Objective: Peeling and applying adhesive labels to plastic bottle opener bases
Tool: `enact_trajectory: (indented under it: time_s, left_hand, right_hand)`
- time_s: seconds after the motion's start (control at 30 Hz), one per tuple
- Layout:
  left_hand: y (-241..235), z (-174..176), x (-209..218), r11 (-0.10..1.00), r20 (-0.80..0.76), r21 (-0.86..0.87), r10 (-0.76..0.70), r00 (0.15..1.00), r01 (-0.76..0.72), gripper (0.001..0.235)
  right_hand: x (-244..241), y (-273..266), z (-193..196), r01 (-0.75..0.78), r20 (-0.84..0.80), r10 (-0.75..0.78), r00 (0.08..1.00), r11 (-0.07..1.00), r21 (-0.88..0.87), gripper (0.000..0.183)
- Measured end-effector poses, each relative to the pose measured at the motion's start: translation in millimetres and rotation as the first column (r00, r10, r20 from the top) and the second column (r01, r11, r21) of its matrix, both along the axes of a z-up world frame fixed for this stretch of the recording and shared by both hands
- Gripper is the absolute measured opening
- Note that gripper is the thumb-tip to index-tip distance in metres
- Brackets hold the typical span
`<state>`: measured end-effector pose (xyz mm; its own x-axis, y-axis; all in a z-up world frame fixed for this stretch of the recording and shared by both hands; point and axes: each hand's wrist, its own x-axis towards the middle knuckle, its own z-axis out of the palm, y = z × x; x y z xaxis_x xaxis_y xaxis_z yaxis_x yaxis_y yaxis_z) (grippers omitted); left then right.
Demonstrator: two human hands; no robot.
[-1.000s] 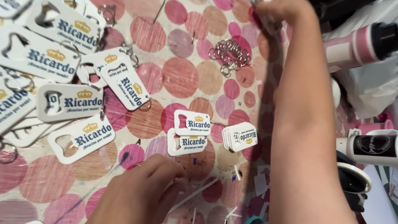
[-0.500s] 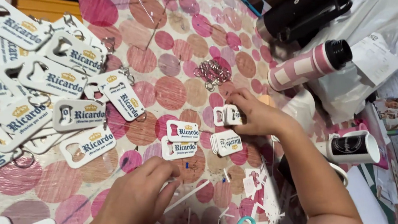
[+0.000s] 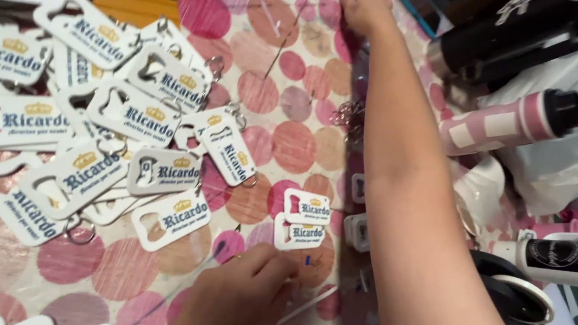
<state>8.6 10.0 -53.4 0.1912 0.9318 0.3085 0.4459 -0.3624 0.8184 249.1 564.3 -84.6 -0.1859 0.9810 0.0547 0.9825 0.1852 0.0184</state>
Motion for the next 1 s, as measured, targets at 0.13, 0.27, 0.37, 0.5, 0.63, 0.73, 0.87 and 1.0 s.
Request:
enact_trajectory:
  time_s: [0.13,0.27,0.37,0.5,0.63,0.73,0.87,1.0]
  left_hand:
    - [-1.4,4.7,-0.2,0.999,-0.014,-0.025,0.025,1.0,-0.025,0.006]
    - [-1.7,10.3,-4.0,1.0,0.021,-0.004,-0.018,1.0,0.018,0.007]
    - [-3.8,11.1,-4.7,0.998,-0.008,-0.018,-0.064,0.998,0.064,0.006]
    - [-0.2,8.3,-3.2,0.986,-0.039,-0.152,-0.083,0.996,0.076,0.019]
    - [0.6,17.0,-8.3,0.994,0.063,-0.051,-0.097,0.993,0.101,0.016]
    - [2.1,15.7,-8.0,0.997,0.077,-0.052,-0.059,0.995,0.064,0.014]
    - [4.8,36.0,-18.6,0.996,0.291,-0.088,-0.003,0.957,0.03,0.022]
    - [2.0,40.3,-17.2,0.983,0.549,-0.137,-0.028,0.836,0.124,0.031]
  right_hand:
    - [18.0,5.0,-13.3,-0.11,-0.08,0.133,0.988,0.966,0.235,0.034]
    - [16.7,-54.1,15.1,-0.257,-0.115,0.277,0.954,0.953,0.162,0.021]
    - [25.9,-111.1,44.8,-0.383,-0.007,0.402,0.915,0.876,0.295,0.018]
    - [32.2,-223.8,111.3,-0.178,-0.404,0.269,0.874,0.952,0.247,0.03]
    - [20.1,-353.2,145.0,-0.283,-0.678,0.207,0.705,0.959,-0.002,0.016]
    - [11.3,-416.0,153.8,-0.418,-0.823,0.228,0.52,0.908,-0.013,0.015]
    - [-1.8,-461.1,169.1,-0.542,-0.725,0.354,0.591,0.84,-0.032,0.018]
    - [-12.0,-488.4,178.2,-0.557,-0.635,0.332,0.697,0.809,-0.188,0.012]
